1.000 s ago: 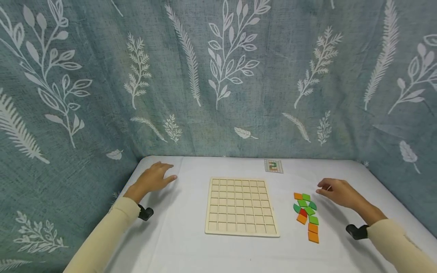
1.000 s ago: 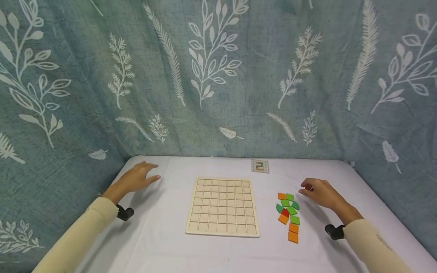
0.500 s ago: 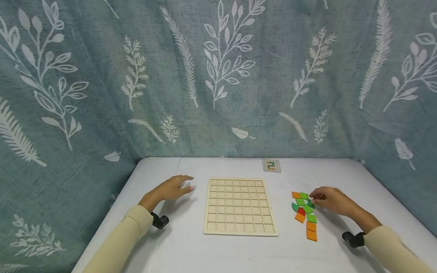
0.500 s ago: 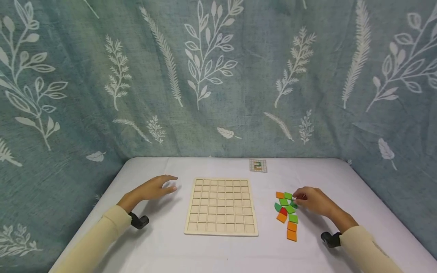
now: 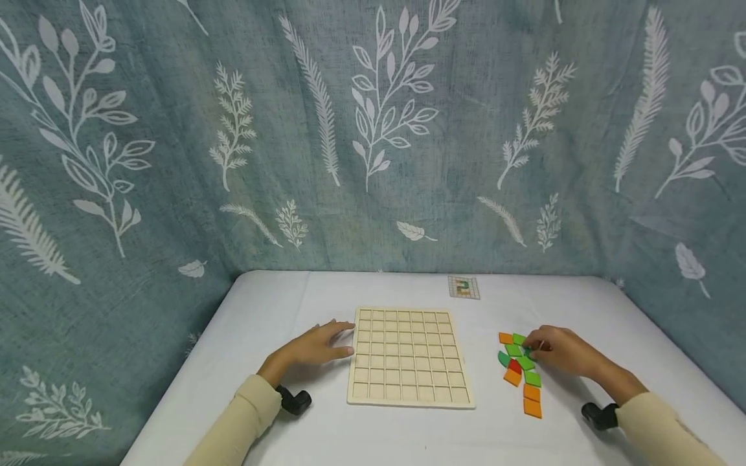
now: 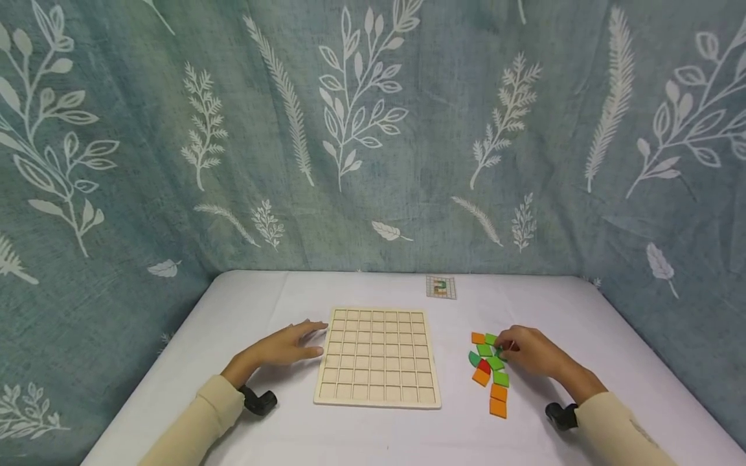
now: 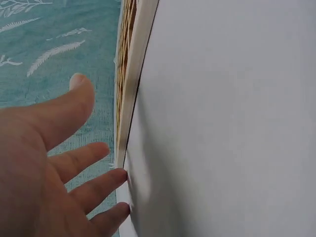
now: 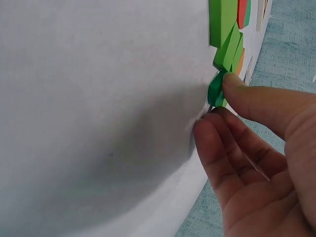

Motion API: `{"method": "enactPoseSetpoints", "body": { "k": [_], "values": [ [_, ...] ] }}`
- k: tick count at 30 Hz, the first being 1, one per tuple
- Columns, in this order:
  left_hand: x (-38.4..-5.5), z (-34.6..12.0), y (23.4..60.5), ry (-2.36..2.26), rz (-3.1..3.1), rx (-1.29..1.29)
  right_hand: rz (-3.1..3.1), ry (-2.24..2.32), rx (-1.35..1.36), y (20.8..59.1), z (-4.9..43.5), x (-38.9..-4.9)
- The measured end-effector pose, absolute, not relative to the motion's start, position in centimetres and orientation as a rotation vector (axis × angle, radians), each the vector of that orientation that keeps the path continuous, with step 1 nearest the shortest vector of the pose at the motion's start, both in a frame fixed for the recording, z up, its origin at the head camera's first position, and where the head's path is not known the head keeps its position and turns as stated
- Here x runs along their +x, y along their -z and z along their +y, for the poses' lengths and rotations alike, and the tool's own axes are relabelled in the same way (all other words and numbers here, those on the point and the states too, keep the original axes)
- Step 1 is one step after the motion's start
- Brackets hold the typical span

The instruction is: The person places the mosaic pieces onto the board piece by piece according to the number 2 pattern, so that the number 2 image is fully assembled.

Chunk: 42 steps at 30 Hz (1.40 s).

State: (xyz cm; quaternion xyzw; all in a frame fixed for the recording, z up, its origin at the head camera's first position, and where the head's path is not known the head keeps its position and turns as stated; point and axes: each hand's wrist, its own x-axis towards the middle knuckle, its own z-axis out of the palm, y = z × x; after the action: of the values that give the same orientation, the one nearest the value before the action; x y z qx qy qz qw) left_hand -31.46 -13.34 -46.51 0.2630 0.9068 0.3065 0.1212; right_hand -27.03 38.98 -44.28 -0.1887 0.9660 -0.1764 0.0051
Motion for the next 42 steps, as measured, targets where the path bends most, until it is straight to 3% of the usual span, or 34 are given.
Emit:
{"method": "enactPoseSetpoints", "body": {
  "k": [42],
  "values": [
    [-30.62,-13.15,47.30,-0.775,2.599,0.869,2.973,0.520,-0.527,43.71,38.67,-27.49]
  ]
}}
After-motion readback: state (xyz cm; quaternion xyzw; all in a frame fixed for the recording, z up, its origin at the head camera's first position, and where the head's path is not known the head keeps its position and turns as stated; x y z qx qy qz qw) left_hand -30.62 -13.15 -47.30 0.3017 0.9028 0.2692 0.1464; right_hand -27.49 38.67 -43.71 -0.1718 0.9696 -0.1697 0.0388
